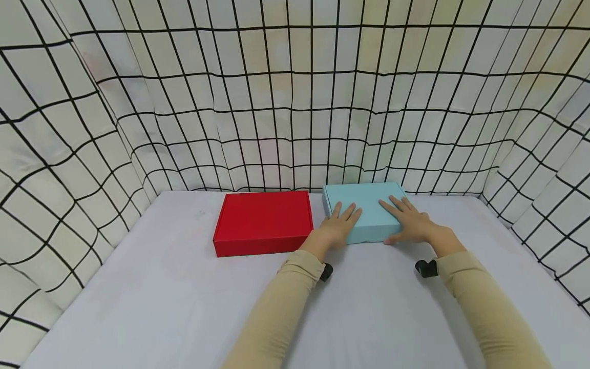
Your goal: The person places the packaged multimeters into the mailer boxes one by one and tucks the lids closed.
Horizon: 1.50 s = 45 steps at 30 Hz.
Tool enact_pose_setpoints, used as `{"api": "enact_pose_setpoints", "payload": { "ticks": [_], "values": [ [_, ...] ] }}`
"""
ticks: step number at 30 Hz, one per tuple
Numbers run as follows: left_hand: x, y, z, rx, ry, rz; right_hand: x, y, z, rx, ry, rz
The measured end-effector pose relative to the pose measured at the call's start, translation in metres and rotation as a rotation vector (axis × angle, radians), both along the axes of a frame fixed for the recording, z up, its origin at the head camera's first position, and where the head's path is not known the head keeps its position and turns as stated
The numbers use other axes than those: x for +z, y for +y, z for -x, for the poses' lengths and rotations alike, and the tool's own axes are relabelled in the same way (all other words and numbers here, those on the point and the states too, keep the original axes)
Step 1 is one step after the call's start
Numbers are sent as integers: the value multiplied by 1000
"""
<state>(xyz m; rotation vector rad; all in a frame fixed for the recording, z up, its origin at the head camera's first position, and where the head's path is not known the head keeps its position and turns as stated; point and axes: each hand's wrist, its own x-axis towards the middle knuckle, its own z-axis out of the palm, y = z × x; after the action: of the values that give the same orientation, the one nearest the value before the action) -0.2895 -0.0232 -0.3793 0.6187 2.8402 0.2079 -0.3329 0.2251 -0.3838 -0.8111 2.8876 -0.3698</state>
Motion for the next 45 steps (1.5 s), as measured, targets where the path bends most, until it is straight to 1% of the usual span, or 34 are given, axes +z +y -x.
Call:
{"api": "enact_pose_setpoints", "payload": {
  "ticks": [3, 5, 8, 11, 15, 18, 21, 24, 30, 35, 39, 42, 43, 45],
  "values": [
    [1, 3, 0, -10, -4, -8, 2, 15, 3, 28, -69, 77],
    [1, 4, 0, -8, -15, -11, 4, 24, 2, 32, -111, 110],
    [0, 6, -1, -11, -23, -15, 8, 32, 0, 20, -139, 108],
    [1, 8, -1, -10, -27, -23, 13, 34, -2, 7, -134, 83],
    [5, 9, -1, 0, -10, -35, 15, 33, -1, 11, -95, 67],
    [7, 9, 0, 11, 0, -40, 15, 31, 0, 8, -82, 79],
    [7, 8, 0, 19, -5, -41, 14, 30, 1, -3, -98, 96],
    [8, 6, 1, 17, 1, -35, 15, 28, 1, -15, -106, 122],
    [13, 4, 5, 14, 25, -32, 19, 26, 5, -17, -93, 152],
    [10, 4, 5, 15, 20, -46, 17, 25, 5, -33, -108, 164],
    [3, 3, 3, 18, 7, -72, 10, 27, 2, -19, -136, 200],
    [-1, 2, 0, 22, -1, -104, 6, 28, -1, -26, -166, 247],
    [-2, 2, -1, 36, 0, -125, 6, 28, -1, -34, -170, 265],
    [-1, 2, -2, 80, 4, -201, 6, 27, 0, -64, -168, 312]
  ]
}}
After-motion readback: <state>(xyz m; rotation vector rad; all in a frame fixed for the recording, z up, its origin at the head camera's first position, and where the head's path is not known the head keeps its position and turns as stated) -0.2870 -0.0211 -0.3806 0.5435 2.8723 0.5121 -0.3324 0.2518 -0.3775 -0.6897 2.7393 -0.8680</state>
